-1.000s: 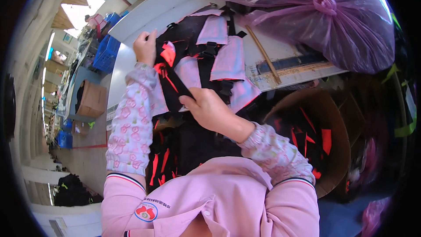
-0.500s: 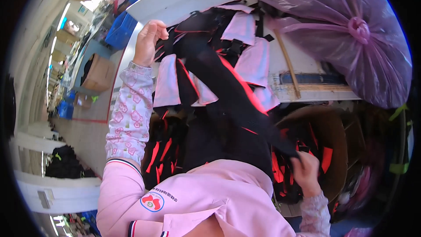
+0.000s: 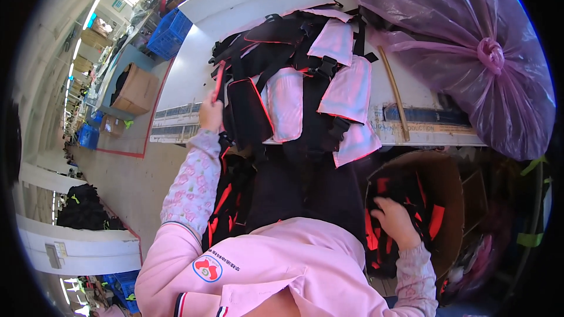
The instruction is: Inspecting and arranging black and pink garment components with straps and buckles on a work table.
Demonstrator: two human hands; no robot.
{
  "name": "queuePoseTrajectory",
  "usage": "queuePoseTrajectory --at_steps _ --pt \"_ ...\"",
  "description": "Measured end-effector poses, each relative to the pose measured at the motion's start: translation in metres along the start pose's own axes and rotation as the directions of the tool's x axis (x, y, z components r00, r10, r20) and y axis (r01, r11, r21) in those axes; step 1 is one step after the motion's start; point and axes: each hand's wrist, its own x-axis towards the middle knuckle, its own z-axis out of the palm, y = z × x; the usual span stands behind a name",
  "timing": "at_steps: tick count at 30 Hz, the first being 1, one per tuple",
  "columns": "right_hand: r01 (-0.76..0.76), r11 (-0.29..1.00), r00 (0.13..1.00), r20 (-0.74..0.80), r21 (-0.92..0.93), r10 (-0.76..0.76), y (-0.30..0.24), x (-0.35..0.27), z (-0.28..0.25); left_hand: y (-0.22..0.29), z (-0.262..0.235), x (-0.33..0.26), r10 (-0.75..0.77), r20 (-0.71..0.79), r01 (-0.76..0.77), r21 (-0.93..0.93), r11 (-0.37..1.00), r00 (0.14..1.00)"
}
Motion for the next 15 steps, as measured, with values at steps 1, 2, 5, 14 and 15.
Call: queuePoseTrajectory --at_steps 1,2,5,14,15 --pt "0.111 0.990 0.993 -0.058 0.087 -0.106 -0.017 0.023 -0.007 0.024 -0.014 -0.001 0.013 -0.102 -0.028 -0.138 0.990 0.995" --pt "0.166 0.968 0.982 -0.124 0.187 -0.144 -0.040 0.044 -0.012 0.037 -0.026 -0.003 0.011 -0.100 -0.059 -0.486 0.872 0.995" --pt "0.331 0.888 0.928 -0.282 0.318 -0.245 -0.104 0.096 -0.012 0.124 -0.050 -0.033 0.020 0.246 0.222 -0.905 0.363 0.969" --pt "0.386 0.902 0.901 -0.290 0.195 -0.323 -0.154 0.136 0.002 0.137 0.033 -0.096 0.070 0.505 0.473 -0.843 0.257 0.861" --pt "0.417 0.896 0.887 -0.282 0.152 -0.365 -0.147 0.134 0.005 0.135 0.037 -0.100 0.070 0.539 0.507 -0.822 0.259 0.839"
